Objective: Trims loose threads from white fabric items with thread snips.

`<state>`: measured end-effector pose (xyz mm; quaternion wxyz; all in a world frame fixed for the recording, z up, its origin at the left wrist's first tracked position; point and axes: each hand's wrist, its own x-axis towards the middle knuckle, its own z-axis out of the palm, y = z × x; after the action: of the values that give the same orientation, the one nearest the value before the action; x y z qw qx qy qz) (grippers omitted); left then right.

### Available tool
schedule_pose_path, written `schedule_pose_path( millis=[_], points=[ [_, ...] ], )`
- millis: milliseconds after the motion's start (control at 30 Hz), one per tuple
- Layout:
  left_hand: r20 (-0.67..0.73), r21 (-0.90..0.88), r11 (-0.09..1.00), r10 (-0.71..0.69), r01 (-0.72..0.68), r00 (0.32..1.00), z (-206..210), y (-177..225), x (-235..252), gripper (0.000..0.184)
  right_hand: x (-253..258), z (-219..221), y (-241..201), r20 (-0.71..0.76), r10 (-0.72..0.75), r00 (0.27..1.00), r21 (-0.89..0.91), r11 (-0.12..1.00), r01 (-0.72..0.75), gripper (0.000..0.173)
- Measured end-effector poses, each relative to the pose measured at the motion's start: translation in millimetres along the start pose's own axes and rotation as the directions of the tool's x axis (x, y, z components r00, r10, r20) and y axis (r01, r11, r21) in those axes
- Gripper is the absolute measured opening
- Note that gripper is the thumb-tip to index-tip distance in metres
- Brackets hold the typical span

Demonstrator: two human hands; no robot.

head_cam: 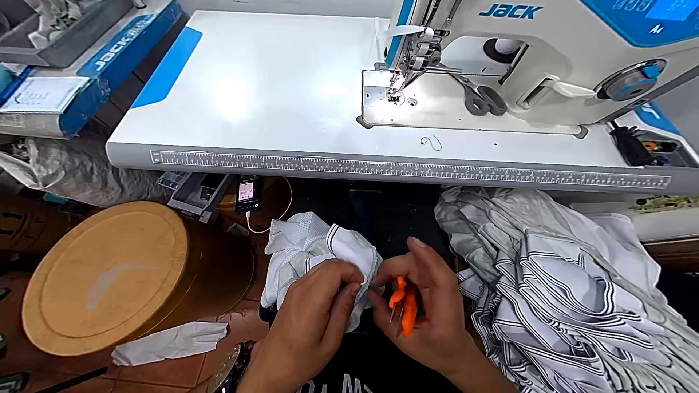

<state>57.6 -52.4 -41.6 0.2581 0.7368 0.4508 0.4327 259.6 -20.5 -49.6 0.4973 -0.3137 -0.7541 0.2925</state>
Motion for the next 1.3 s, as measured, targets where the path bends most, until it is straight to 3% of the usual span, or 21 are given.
schedule_pose_path(
  millis=[100, 267, 333, 467, 567, 733, 867, 1300],
  points=[
    [0.008, 0.004, 1.0, 0.013, -0.013, 1.0, -0.2, -0.3, 0.1, 0.02, 0.2, 2.9, 1.1, 0.002, -0.012, 1.0, -0.028, 1.0, 0.012, 0.074],
    [0.057, -0.068, 0.996, -0.047, 0.051, 0.997, 0.7, -1.1, 0.2, 0.021, -1.5, 5.7, 2.0, -0.043, -0.174, 0.984, -0.293, 0.944, 0.154, 0.033],
    [0.093, -0.143, 0.984, -0.09, 0.103, 0.992, -1.0, -1.0, 0.4, 0.021, -1.3, 1.3, 4.8, -0.086, -0.189, 0.978, -0.364, 0.92, 0.146, 0.025],
    [0.137, -0.254, 0.955, -0.12, 0.152, 0.983, -8.3, -0.9, 1.3, 0.02, 10.4, -24.4, 18.5, -0.214, -0.102, 0.971, -0.394, 0.919, 0.01, 0.032],
    [0.106, -0.272, 0.95, -0.127, 0.152, 0.986, -6.6, -0.5, 2.2, 0.02, 16.2, -36.9, 19.2, -0.138, -0.031, 0.99, -0.3, 0.954, -0.012, 0.039],
    [0.089, -0.307, 0.939, -0.133, 0.154, 0.987, -7.3, 0.2, 3.4, 0.02, 12.8, -33.1, 17.7, 0.093, -0.116, 0.989, -0.395, 0.908, 0.144, 0.038],
    [0.084, -0.33, 0.93, -0.14, 0.16, 0.987, -8.6, 0.4, 3.4, 0.02, 11.1, -28.9, 16.7, 0.134, -0.17, 0.976, -0.462, 0.861, 0.213, 0.029],
    [0.088, -0.317, 0.932, -0.155, 0.175, 0.984, -5.3, 0.8, 2.7, 0.02, 22.3, -29.1, 7.9, 0.282, -0.276, 0.919, -0.539, 0.747, 0.39, 0.022]
  ],
)
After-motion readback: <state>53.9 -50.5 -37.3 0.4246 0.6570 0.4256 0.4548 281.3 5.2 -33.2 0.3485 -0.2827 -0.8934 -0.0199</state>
